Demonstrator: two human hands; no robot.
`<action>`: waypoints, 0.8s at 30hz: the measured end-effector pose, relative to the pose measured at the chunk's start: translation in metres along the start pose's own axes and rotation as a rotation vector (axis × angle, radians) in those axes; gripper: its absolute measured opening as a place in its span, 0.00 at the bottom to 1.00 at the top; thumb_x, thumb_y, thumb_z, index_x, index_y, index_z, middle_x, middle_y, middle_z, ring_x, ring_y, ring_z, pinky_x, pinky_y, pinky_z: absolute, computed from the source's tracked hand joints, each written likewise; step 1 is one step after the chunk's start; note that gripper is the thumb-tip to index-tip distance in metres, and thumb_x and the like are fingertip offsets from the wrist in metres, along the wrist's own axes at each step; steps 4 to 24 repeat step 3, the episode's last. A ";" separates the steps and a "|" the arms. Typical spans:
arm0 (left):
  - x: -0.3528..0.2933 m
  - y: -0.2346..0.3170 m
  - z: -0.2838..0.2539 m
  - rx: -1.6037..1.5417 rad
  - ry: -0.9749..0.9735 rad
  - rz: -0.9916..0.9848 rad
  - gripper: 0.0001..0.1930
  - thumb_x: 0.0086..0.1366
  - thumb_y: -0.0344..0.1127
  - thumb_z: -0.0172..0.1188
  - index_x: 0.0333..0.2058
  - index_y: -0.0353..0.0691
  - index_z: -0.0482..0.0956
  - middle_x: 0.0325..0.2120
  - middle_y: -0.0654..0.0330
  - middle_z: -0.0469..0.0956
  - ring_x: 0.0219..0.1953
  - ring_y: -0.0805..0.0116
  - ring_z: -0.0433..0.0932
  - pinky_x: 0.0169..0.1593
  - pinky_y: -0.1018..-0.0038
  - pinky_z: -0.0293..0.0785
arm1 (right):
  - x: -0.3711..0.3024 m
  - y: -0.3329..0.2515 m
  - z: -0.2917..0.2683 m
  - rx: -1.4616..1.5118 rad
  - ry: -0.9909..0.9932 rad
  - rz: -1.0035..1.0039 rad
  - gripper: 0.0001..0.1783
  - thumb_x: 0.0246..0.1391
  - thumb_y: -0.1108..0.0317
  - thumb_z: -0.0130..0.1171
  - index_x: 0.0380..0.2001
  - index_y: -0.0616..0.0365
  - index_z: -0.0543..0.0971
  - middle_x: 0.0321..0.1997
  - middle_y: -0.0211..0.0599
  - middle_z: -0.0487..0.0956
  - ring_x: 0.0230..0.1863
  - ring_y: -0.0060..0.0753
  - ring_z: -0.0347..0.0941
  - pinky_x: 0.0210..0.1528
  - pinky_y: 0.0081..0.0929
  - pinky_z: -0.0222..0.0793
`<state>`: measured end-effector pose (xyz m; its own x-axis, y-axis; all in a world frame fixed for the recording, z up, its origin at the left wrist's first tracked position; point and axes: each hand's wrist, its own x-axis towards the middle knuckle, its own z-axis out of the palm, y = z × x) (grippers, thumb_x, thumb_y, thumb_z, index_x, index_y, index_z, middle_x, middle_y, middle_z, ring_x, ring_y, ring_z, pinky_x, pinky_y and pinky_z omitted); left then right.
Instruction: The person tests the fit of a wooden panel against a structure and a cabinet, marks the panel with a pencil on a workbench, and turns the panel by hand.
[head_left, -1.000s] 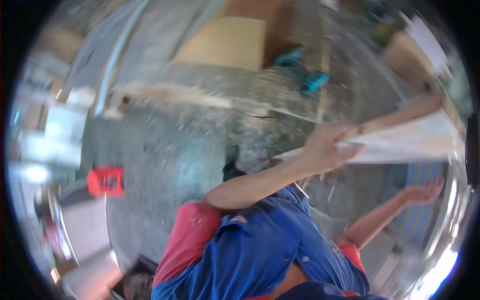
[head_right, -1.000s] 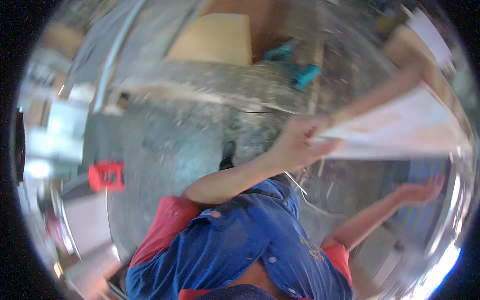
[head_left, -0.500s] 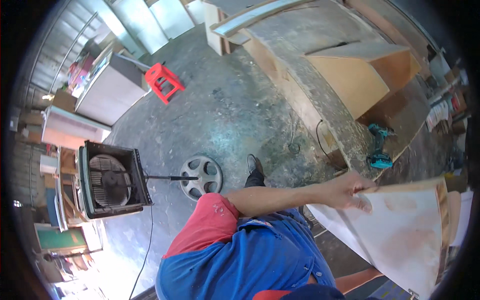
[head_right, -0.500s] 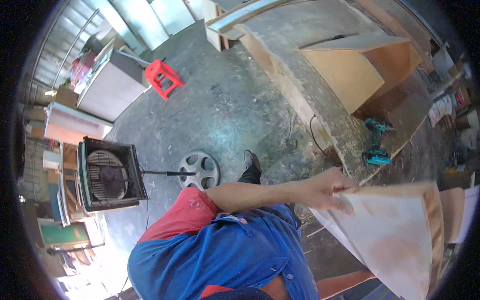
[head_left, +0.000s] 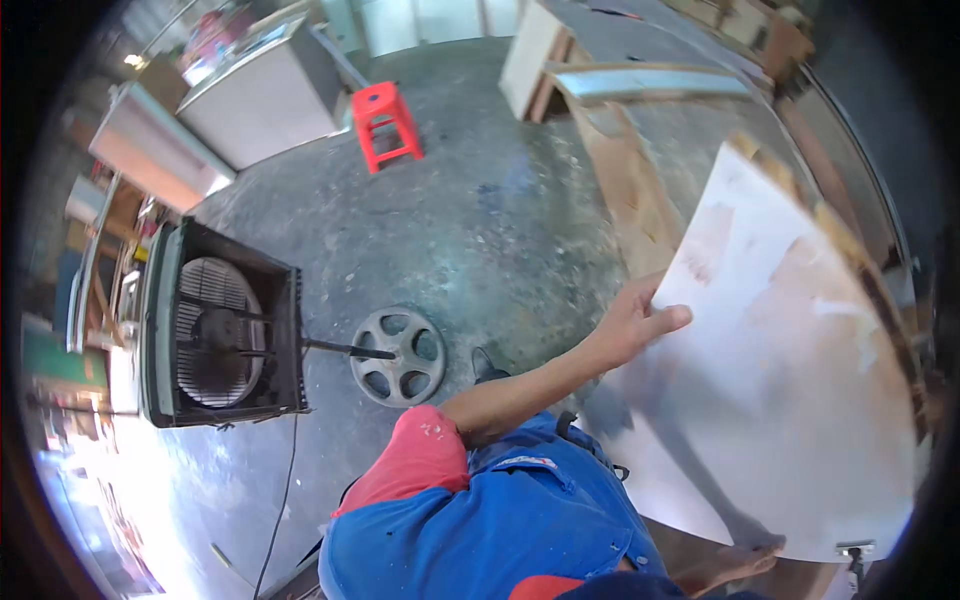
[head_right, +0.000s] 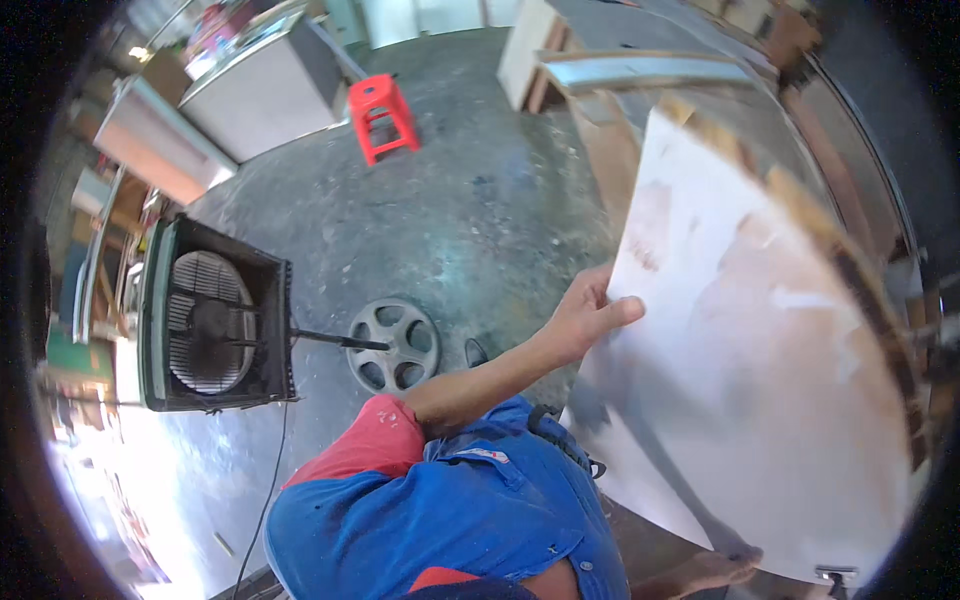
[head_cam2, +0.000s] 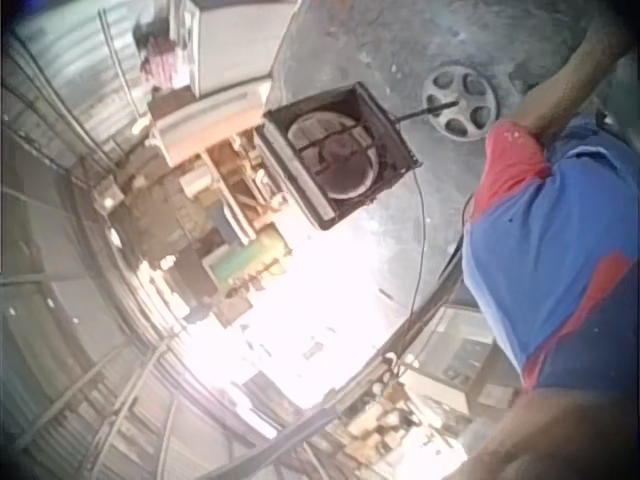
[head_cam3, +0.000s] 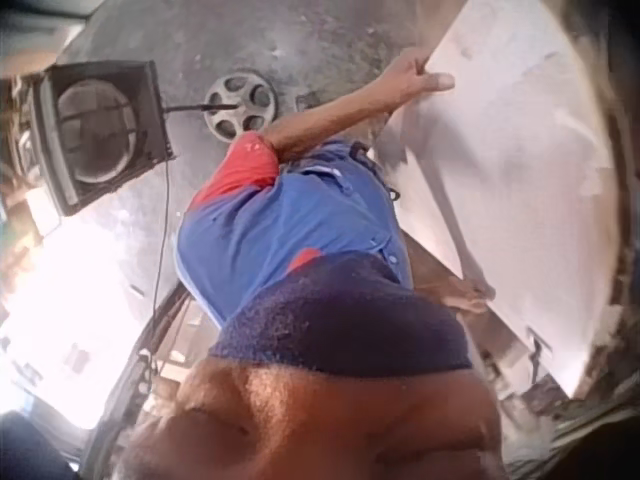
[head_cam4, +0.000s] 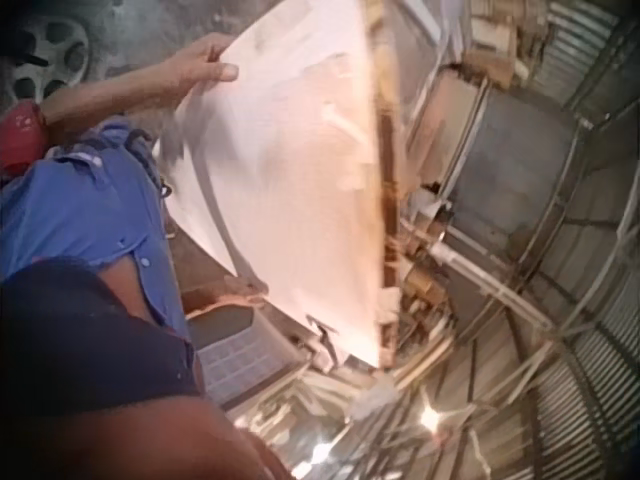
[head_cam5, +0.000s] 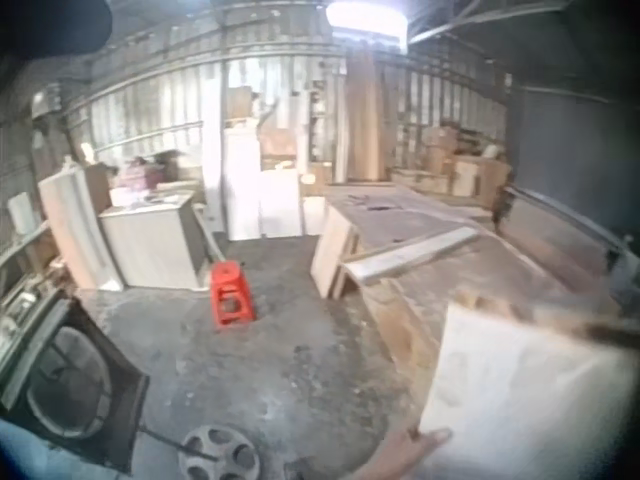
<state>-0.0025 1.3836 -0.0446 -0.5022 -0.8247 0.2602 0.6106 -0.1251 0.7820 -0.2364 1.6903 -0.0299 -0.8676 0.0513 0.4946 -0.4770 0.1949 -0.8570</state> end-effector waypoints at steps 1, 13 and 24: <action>0.007 0.023 -0.017 0.057 0.037 0.013 0.27 0.60 0.48 0.65 0.51 0.33 0.74 0.41 0.61 0.78 0.44 0.76 0.74 0.48 0.75 0.71 | -0.011 -0.036 0.027 0.111 0.042 0.006 0.33 0.64 0.41 0.41 0.32 0.67 0.72 0.33 0.40 0.67 0.34 0.34 0.63 0.38 0.38 0.64; 0.021 0.082 -0.044 0.163 0.112 0.041 0.32 0.59 0.52 0.66 0.53 0.33 0.73 0.42 0.61 0.78 0.44 0.75 0.74 0.48 0.76 0.70 | -0.057 -0.131 0.079 0.113 -0.176 0.040 0.41 0.57 0.32 0.48 0.48 0.66 0.70 0.45 0.43 0.70 0.49 0.34 0.66 0.56 0.39 0.62; 0.021 0.082 -0.044 0.163 0.112 0.041 0.32 0.59 0.52 0.66 0.53 0.33 0.73 0.42 0.61 0.78 0.44 0.75 0.74 0.48 0.76 0.70 | -0.057 -0.131 0.079 0.113 -0.176 0.040 0.41 0.57 0.32 0.48 0.48 0.66 0.70 0.45 0.43 0.70 0.49 0.34 0.66 0.56 0.39 0.62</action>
